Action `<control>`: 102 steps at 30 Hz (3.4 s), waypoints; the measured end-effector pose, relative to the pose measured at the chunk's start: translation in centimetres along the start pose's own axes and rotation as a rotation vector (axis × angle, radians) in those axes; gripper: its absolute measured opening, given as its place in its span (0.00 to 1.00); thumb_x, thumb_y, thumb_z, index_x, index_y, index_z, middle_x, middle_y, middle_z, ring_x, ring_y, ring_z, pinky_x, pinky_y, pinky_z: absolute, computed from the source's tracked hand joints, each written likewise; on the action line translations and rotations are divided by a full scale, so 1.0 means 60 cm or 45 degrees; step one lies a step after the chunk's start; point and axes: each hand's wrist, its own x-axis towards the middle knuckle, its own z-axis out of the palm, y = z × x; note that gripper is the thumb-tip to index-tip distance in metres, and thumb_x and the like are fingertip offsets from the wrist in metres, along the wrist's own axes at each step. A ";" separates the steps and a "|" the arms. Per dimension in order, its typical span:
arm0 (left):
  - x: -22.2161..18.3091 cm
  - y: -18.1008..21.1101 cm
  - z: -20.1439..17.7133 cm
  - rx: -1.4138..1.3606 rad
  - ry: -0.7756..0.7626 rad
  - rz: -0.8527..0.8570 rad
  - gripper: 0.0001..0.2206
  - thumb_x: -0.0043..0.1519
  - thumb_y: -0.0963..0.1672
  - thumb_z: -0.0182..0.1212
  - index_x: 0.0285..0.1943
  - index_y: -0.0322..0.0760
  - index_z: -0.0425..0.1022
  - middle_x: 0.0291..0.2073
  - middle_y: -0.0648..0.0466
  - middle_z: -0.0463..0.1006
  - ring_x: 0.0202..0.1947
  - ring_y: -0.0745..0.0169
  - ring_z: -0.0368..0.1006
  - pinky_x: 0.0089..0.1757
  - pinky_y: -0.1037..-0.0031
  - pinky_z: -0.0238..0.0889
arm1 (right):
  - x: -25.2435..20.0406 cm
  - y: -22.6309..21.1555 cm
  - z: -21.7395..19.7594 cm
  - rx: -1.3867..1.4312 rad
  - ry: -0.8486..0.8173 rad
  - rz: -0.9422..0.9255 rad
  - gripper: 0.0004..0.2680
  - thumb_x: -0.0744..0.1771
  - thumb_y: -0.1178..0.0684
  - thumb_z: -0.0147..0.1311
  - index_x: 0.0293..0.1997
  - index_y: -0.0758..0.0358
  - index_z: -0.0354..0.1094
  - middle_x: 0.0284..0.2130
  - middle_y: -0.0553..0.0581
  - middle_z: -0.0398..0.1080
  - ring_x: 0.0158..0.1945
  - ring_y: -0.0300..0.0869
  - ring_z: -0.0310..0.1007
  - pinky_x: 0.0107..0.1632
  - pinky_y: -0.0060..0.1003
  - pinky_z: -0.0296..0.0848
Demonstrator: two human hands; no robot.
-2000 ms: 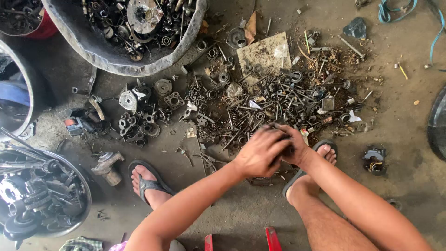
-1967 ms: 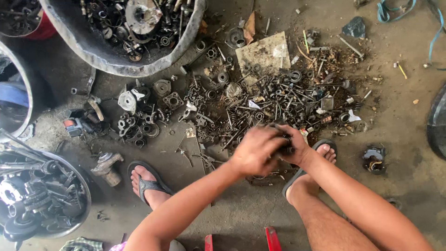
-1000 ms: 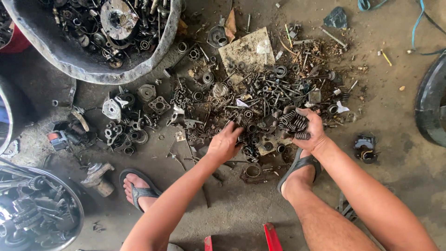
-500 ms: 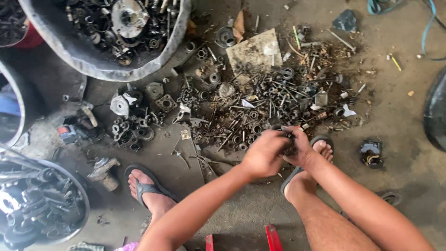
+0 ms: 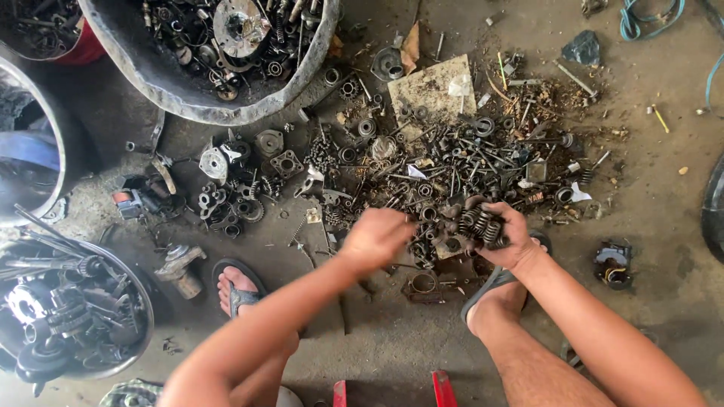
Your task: Sorting through a pile of miscellaneous motorcycle engine parts on the floor.
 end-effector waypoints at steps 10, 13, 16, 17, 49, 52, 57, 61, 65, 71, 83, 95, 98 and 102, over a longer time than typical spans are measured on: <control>-0.114 -0.212 -0.136 1.368 -0.114 0.327 0.06 0.60 0.45 0.56 0.44 0.46 0.73 0.40 0.49 0.74 0.38 0.50 0.74 0.37 0.63 0.65 | -0.010 -0.023 0.023 -0.052 0.039 -0.053 0.12 0.67 0.48 0.45 0.47 0.64 0.70 0.46 0.72 0.76 0.46 0.62 0.79 0.28 0.49 0.82; -0.093 -0.181 -0.134 1.256 -0.103 0.287 0.21 0.46 0.51 0.71 0.45 0.45 0.72 0.38 0.50 0.71 0.38 0.48 0.70 0.39 0.61 0.64 | -0.007 -0.026 0.018 -0.078 0.047 -0.061 0.12 0.67 0.48 0.45 0.47 0.64 0.70 0.47 0.70 0.75 0.46 0.61 0.79 0.28 0.49 0.82; -0.043 -0.115 -0.113 0.989 0.022 0.230 0.21 0.48 0.47 0.70 0.50 0.40 0.73 0.41 0.48 0.73 0.42 0.48 0.73 0.41 0.63 0.68 | 0.000 -0.021 0.027 -0.054 0.058 -0.020 0.12 0.67 0.49 0.45 0.48 0.64 0.70 0.47 0.71 0.75 0.47 0.63 0.79 0.29 0.51 0.83; -0.018 -0.081 -0.098 0.873 0.115 0.278 0.20 0.51 0.45 0.69 0.52 0.41 0.74 0.43 0.48 0.75 0.45 0.49 0.73 0.45 0.65 0.68 | 0.003 -0.017 0.041 -0.009 0.065 -0.004 0.11 0.66 0.49 0.45 0.47 0.63 0.70 0.46 0.70 0.75 0.46 0.62 0.79 0.29 0.49 0.82; 0.023 -0.098 0.065 0.974 -0.360 0.889 0.12 0.50 0.47 0.70 0.42 0.54 0.77 0.62 0.53 0.70 0.59 0.46 0.68 0.56 0.44 0.63 | -0.063 -0.152 0.012 0.101 -0.081 -0.344 0.13 0.66 0.46 0.49 0.48 0.62 0.71 0.49 0.66 0.67 0.50 0.59 0.73 0.31 0.44 0.82; 0.035 -0.093 0.012 1.408 -1.146 0.384 0.14 0.65 0.52 0.55 0.59 0.58 0.73 0.70 0.55 0.62 0.70 0.49 0.56 0.64 0.43 0.52 | -0.081 -0.155 -0.009 0.119 -0.093 -0.353 0.13 0.66 0.46 0.48 0.48 0.62 0.71 0.49 0.68 0.68 0.51 0.60 0.73 0.32 0.45 0.82; 0.000 -0.149 0.039 1.090 -0.241 0.854 0.04 0.60 0.48 0.58 0.42 0.53 0.73 0.56 0.54 0.71 0.51 0.52 0.70 0.49 0.52 0.63 | -0.097 -0.156 -0.032 0.099 -0.053 -0.386 0.13 0.67 0.46 0.47 0.49 0.61 0.71 0.49 0.68 0.69 0.51 0.61 0.74 0.32 0.45 0.82; -0.012 -0.105 0.153 0.948 -0.379 0.899 0.19 0.54 0.46 0.58 0.56 0.56 0.73 0.61 0.53 0.68 0.59 0.51 0.67 0.53 0.51 0.64 | -0.094 -0.156 -0.039 0.076 -0.060 -0.380 0.13 0.67 0.46 0.47 0.50 0.61 0.71 0.50 0.67 0.70 0.51 0.59 0.75 0.32 0.44 0.82; 0.012 -0.106 0.237 0.953 -0.312 0.823 0.16 0.58 0.45 0.60 0.56 0.46 0.74 0.52 0.46 0.72 0.53 0.40 0.70 0.50 0.44 0.64 | -0.094 -0.156 -0.030 0.124 -0.094 -0.368 0.13 0.67 0.47 0.48 0.51 0.62 0.71 0.51 0.68 0.70 0.52 0.61 0.74 0.34 0.47 0.83; 0.049 -0.101 0.184 0.876 -0.246 0.941 0.09 0.60 0.44 0.60 0.48 0.46 0.78 0.47 0.47 0.77 0.49 0.38 0.74 0.44 0.50 0.71 | -0.100 -0.158 -0.035 0.143 -0.127 -0.380 0.13 0.67 0.46 0.48 0.51 0.64 0.70 0.51 0.70 0.70 0.52 0.63 0.75 0.35 0.50 0.84; 0.056 -0.026 0.187 0.987 -0.349 0.695 0.10 0.58 0.40 0.62 0.47 0.48 0.78 0.50 0.50 0.75 0.51 0.46 0.69 0.47 0.55 0.66 | -0.116 -0.154 -0.044 0.071 -0.020 -0.428 0.13 0.68 0.46 0.47 0.50 0.63 0.69 0.50 0.70 0.72 0.48 0.61 0.77 0.32 0.47 0.83; -0.028 -0.106 0.280 0.627 -0.372 0.335 0.14 0.55 0.44 0.64 0.49 0.38 0.75 0.45 0.43 0.71 0.46 0.40 0.72 0.40 0.60 0.73 | -0.124 -0.135 -0.059 0.145 -0.037 -0.399 0.13 0.66 0.46 0.49 0.49 0.64 0.70 0.50 0.69 0.70 0.48 0.62 0.76 0.31 0.49 0.83; -0.009 -0.135 0.222 0.745 -0.362 0.212 0.12 0.59 0.42 0.57 0.51 0.40 0.71 0.45 0.46 0.72 0.46 0.45 0.73 0.43 0.63 0.73 | -0.142 -0.125 -0.062 0.176 0.067 -0.364 0.13 0.66 0.46 0.50 0.48 0.63 0.71 0.48 0.68 0.71 0.45 0.60 0.76 0.29 0.48 0.83; 0.024 -0.134 0.153 1.256 -0.500 0.210 0.18 0.64 0.41 0.50 0.63 0.48 0.64 0.43 0.55 0.78 0.31 0.61 0.82 0.33 0.71 0.76 | -0.160 -0.095 -0.078 0.212 0.270 -0.252 0.13 0.64 0.46 0.51 0.46 0.62 0.73 0.35 0.68 0.76 0.35 0.60 0.78 0.25 0.53 0.80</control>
